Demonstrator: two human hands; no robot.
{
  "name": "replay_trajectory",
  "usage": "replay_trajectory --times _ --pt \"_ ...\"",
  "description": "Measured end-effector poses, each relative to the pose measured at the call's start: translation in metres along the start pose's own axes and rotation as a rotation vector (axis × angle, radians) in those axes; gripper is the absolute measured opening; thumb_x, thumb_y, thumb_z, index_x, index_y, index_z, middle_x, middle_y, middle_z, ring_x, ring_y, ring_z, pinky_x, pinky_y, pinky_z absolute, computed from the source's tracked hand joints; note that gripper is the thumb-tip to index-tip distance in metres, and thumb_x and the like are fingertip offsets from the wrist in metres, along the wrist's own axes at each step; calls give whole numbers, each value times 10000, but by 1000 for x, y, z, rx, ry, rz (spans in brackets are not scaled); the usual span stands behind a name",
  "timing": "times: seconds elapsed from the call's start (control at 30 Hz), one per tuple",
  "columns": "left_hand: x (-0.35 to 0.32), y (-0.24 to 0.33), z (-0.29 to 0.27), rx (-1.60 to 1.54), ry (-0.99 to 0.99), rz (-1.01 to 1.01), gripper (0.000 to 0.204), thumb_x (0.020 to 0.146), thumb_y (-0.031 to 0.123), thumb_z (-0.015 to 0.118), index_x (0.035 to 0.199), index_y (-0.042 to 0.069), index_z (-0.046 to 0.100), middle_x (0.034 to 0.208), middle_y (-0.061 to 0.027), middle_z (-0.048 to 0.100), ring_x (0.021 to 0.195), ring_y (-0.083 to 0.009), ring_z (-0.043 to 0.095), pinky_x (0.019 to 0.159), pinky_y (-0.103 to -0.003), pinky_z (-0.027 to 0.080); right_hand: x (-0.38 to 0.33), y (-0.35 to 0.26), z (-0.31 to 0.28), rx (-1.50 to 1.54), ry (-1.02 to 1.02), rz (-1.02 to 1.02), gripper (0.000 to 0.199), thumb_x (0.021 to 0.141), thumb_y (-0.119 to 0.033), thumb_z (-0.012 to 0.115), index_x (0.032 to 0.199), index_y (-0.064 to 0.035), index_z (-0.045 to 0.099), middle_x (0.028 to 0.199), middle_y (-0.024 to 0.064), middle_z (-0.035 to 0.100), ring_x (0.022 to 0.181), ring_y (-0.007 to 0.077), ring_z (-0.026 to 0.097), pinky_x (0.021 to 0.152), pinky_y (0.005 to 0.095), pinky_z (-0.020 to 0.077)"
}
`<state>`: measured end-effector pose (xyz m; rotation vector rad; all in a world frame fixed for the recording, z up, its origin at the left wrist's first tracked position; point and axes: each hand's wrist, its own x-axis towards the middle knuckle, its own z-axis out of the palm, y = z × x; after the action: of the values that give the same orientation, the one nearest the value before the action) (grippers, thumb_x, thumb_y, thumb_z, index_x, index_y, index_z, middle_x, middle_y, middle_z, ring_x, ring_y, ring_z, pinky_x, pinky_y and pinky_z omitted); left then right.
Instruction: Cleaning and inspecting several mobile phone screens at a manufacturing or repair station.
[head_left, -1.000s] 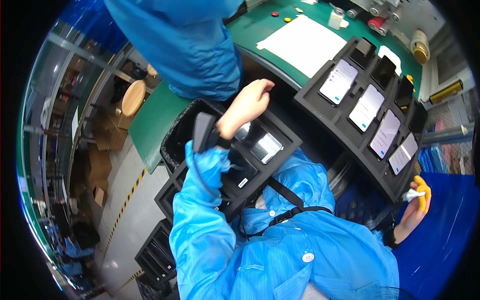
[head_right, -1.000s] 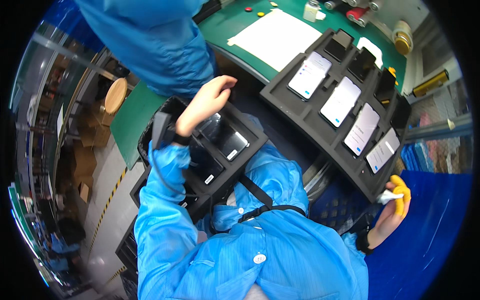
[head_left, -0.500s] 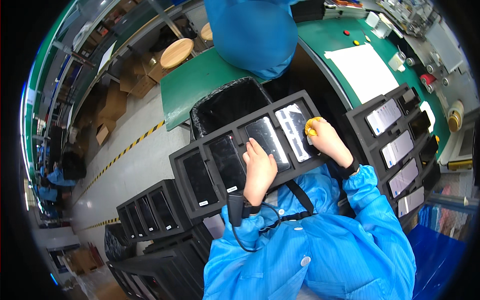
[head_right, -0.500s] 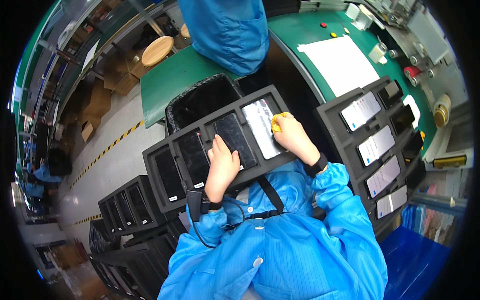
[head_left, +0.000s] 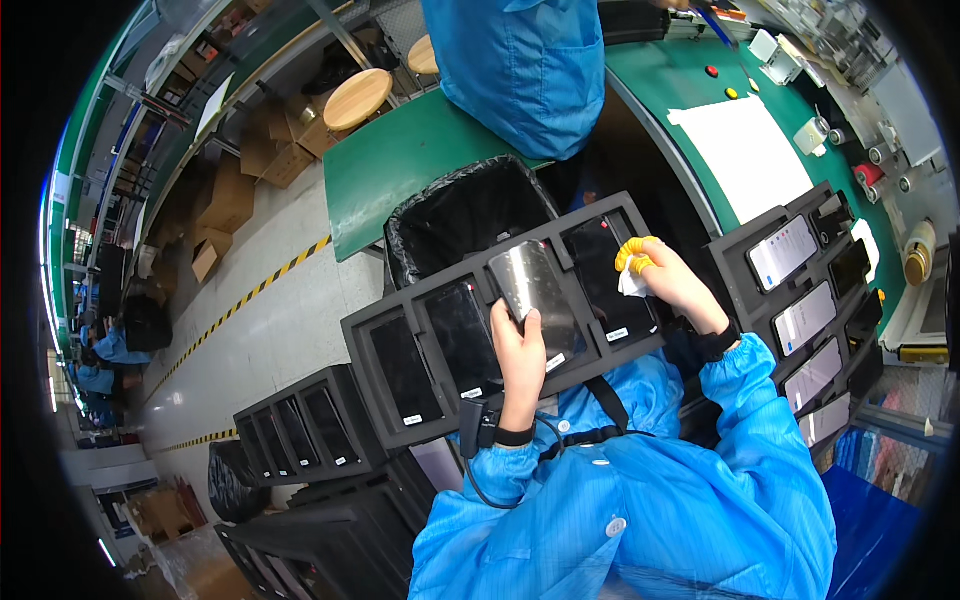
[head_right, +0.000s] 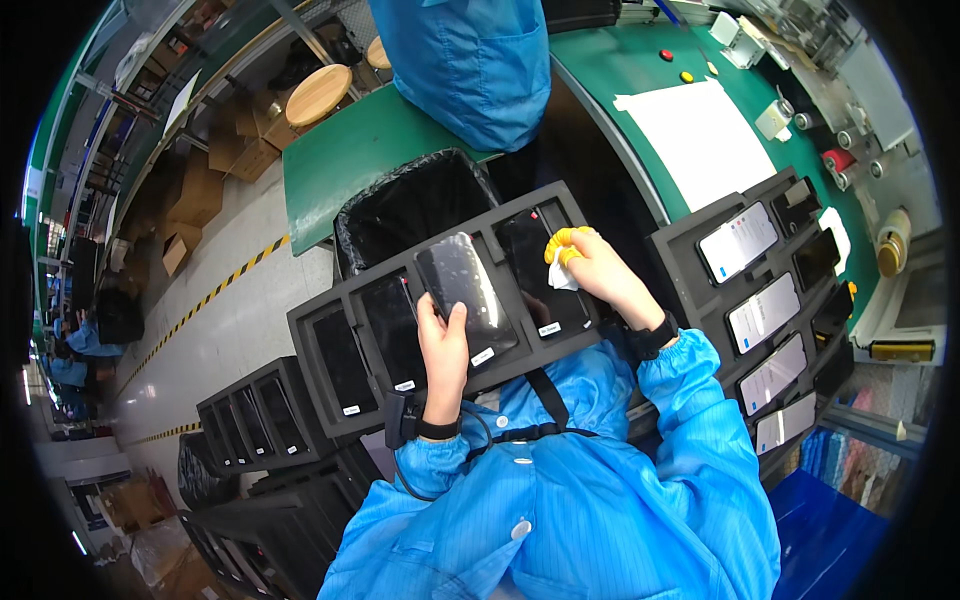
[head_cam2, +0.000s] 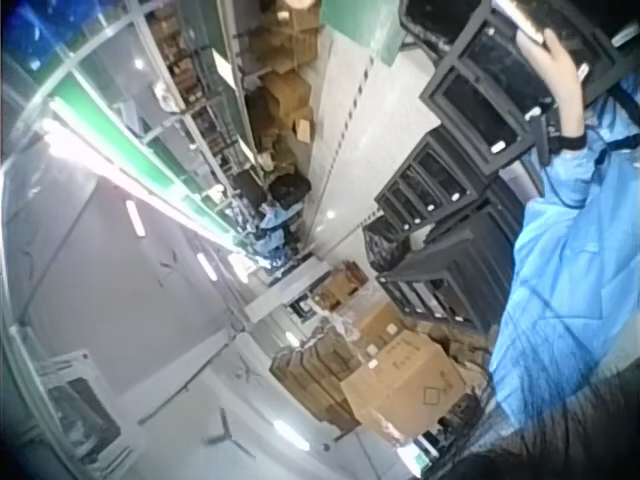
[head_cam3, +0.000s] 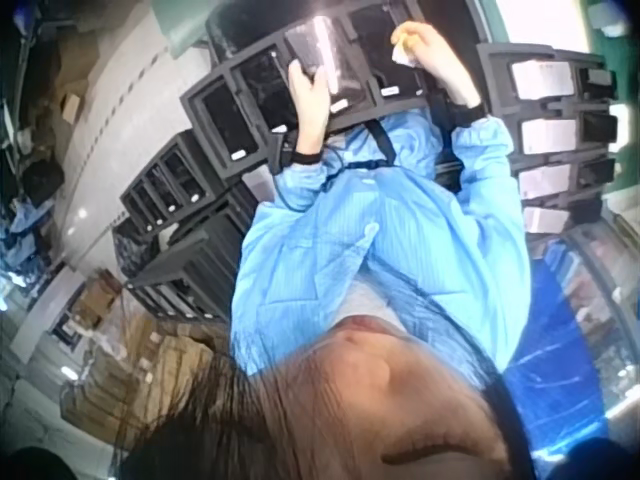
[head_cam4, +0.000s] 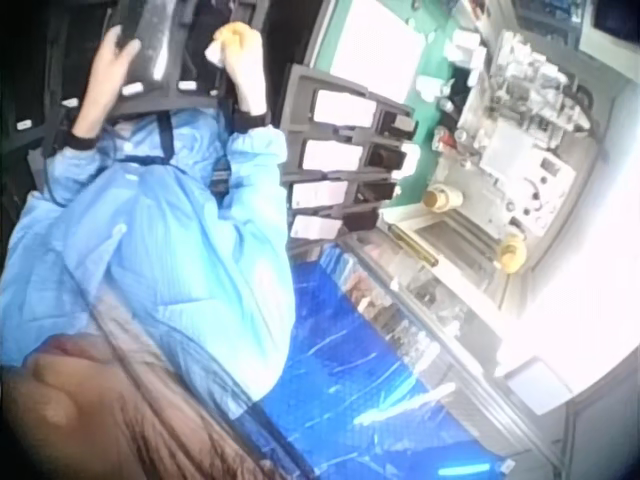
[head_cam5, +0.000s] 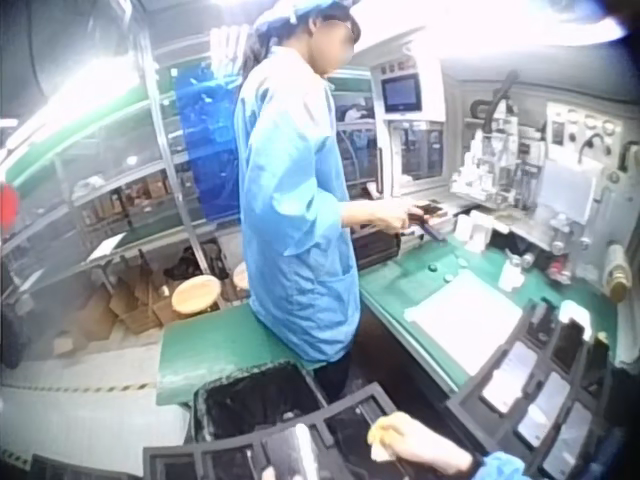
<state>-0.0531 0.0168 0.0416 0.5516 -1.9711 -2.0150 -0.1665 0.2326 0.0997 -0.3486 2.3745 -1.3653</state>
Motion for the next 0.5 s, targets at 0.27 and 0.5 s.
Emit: replay_trajectory --times 0.27,0.5 --pt "23 32 -10 598 -127 156 653 864 66 592 1385 -140 255 1202 -275 488 1115 -405 502 963 -425 411 8 -14 16 4 -59 105 211 853 -76 473 963 3 635 909 145 634 837 257 617 755 335 481" --pt "10 66 -58 904 -1 312 394 835 82 624 1190 -51 517 1129 -213 515 1019 -383 527 883 -440 442 21 -12 4 245 37 51 204 847 -30 446 970 0 607 832 66 607 775 155 580 700 277 450"
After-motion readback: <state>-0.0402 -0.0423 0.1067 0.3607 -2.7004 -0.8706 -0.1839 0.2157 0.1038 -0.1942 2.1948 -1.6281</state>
